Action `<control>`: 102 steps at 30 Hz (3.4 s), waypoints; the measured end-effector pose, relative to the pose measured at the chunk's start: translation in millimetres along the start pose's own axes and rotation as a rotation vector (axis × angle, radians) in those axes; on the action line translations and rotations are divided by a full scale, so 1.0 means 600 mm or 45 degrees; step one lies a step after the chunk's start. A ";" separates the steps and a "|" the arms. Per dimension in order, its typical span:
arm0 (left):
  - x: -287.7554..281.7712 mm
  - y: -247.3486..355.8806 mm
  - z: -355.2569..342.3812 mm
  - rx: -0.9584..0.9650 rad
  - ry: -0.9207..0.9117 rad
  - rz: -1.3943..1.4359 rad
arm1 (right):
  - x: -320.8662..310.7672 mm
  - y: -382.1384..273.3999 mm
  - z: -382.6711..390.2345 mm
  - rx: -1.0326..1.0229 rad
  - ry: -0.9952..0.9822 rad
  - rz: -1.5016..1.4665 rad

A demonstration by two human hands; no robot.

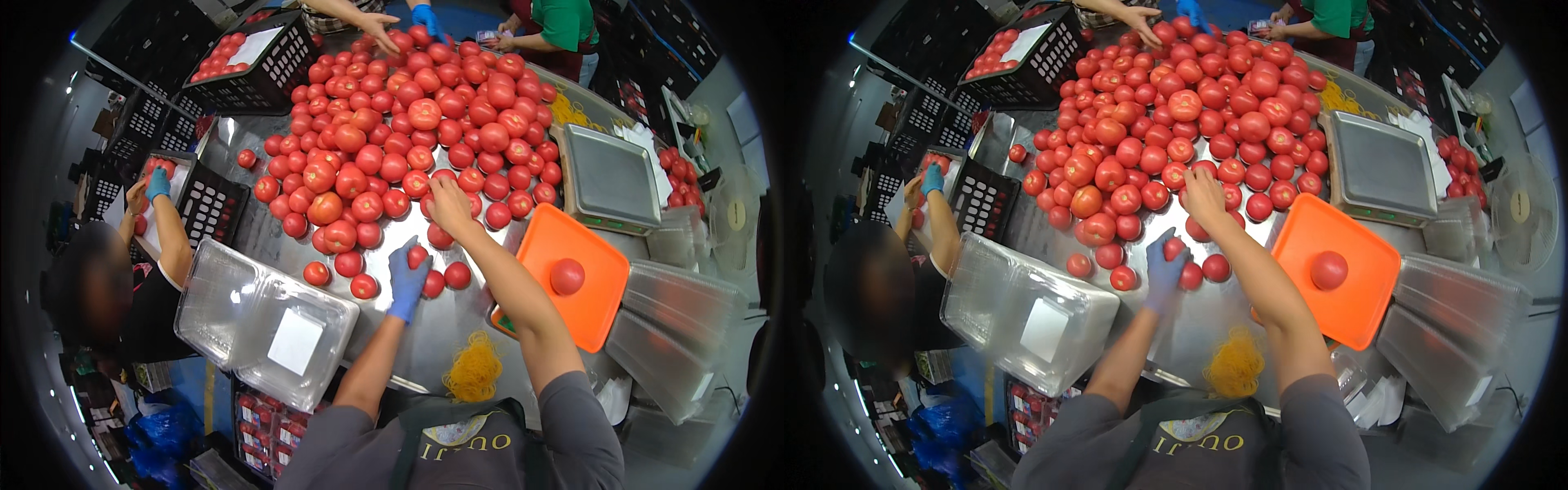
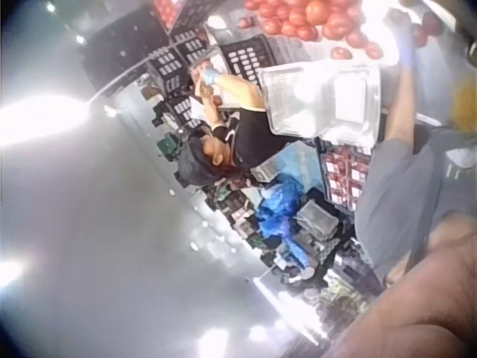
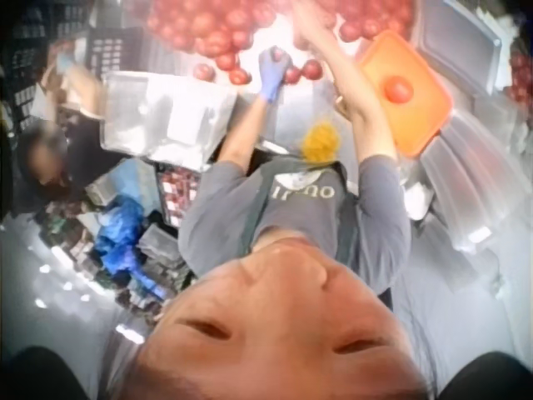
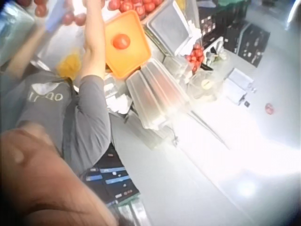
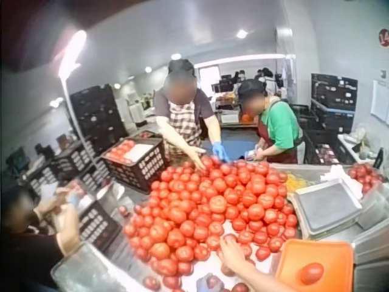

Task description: The person repeatedly selects tomatoes from a large pile, weighs them on a digital scale, places them into clear plastic containers, seals the containers with lids, and stacks the finished packages in a black crate. The process is repeated continuously throughout the clip.

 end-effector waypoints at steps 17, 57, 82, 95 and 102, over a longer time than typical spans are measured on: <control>0.063 0.104 -0.158 0.469 0.406 0.009 | -0.185 -0.042 0.023 0.889 0.254 -1.297; 0.155 0.246 0.142 1.128 -0.427 0.008 | -0.540 0.127 0.468 0.935 0.864 0.059; 0.078 0.126 0.509 1.950 -1.700 -0.287 | -0.729 0.376 0.990 1.564 0.507 1.205; 0.128 0.119 0.538 2.059 -1.830 -0.233 | -0.716 0.095 0.776 1.381 1.112 0.098; 0.099 0.097 0.572 2.001 -1.685 -0.018 | -0.494 0.043 0.705 1.472 0.094 0.432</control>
Point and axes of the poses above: each hand's wrist, its own z-axis away from the middle knuckle, its own x-axis out of the palm, y = z × x, the point moved 1 cm from there along -z, towards the middle knuckle, and after that the axes turned 12 degrees about y, right-handed, at the moved point
